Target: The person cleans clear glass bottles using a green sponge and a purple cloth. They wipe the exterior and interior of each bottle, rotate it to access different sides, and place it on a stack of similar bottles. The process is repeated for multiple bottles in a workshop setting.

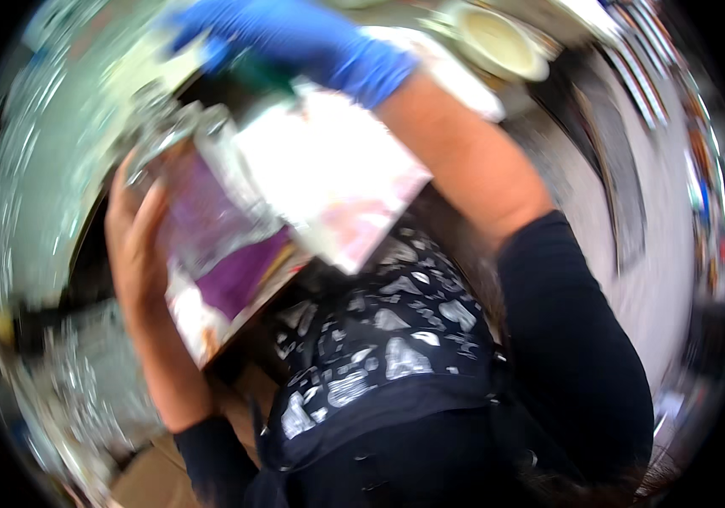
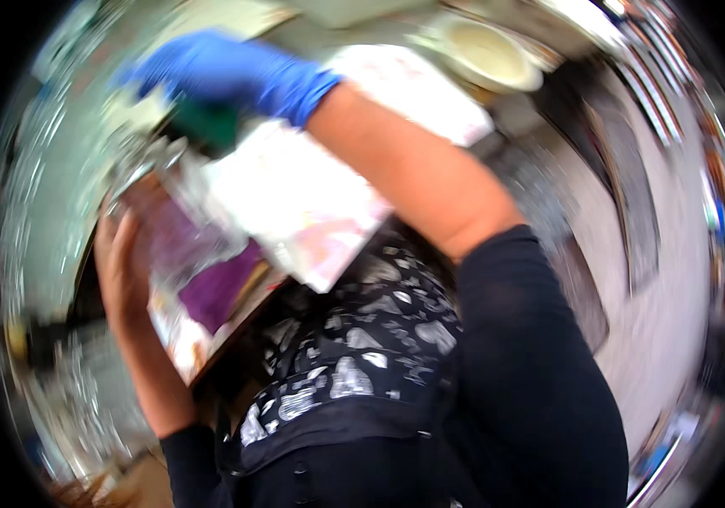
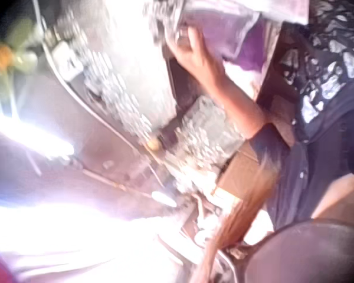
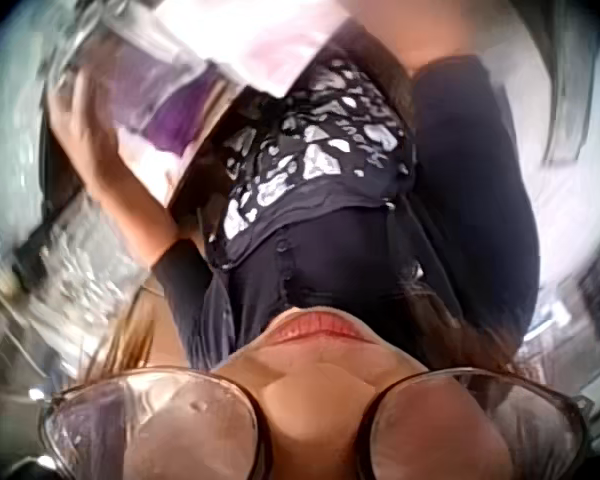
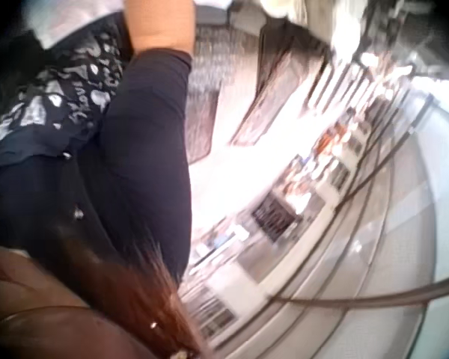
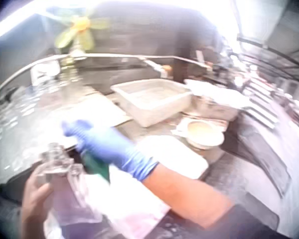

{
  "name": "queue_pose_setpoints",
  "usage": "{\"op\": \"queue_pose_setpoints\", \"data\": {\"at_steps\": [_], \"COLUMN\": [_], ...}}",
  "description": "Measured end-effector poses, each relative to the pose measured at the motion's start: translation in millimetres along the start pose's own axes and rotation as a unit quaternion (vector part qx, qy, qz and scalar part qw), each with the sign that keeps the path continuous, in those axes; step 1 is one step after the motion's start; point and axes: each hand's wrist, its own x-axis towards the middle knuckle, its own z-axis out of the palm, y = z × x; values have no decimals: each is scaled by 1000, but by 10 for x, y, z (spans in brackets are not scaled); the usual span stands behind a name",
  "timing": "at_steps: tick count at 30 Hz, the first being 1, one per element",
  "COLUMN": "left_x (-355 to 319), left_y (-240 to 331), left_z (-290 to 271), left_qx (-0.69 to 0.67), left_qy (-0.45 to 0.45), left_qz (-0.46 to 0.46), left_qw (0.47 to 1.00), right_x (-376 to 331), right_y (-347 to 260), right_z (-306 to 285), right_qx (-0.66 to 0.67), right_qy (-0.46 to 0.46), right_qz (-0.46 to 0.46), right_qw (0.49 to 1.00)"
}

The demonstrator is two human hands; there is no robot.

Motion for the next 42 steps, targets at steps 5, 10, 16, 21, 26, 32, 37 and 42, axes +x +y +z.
{"op": "queue_pose_setpoints", "data": {"at_steps": [5, 10, 16, 21, 26, 32, 37, 42], "left_x": [91, 145, 200, 146, 33, 13, 76, 902], "left_y": [135, 78, -159, -196, -13, 48, -37, 282], "left_z": [1011, 2365, 2371, 1874, 1250, 1019, 1228, 911], "left_qx": [15, 113, 165, 244, 289, 300, 359, 272], "left_qy": [-287, -461, -332, -199, -87, -21, 20, 88], "left_qz": [4, 138, 41, -19, -68, -99, -128, -47], "left_qw": [958, 870, 928, 949, 951, 948, 924, 957], "right_x": [-1692, -3545, -5044, -5413, -5585, -5702, -5734, -6178], "right_y": [-766, -827, 583, 1798, 2192, 2430, 2437, 3080], "right_z": [-610, -951, -1323, -1794, -1989, -2269, -2463, -2404], "right_qx": [-103, -213, -354, -390, -389, -401, -392, -473], "right_qy": [-12, 224, 451, 468, 465, 479, 437, 417], "right_qz": [-17, 141, 271, 415, 439, 471, 520, 580], "right_qw": [994, 940, 773, 675, 663, 623, 621, 515]}}
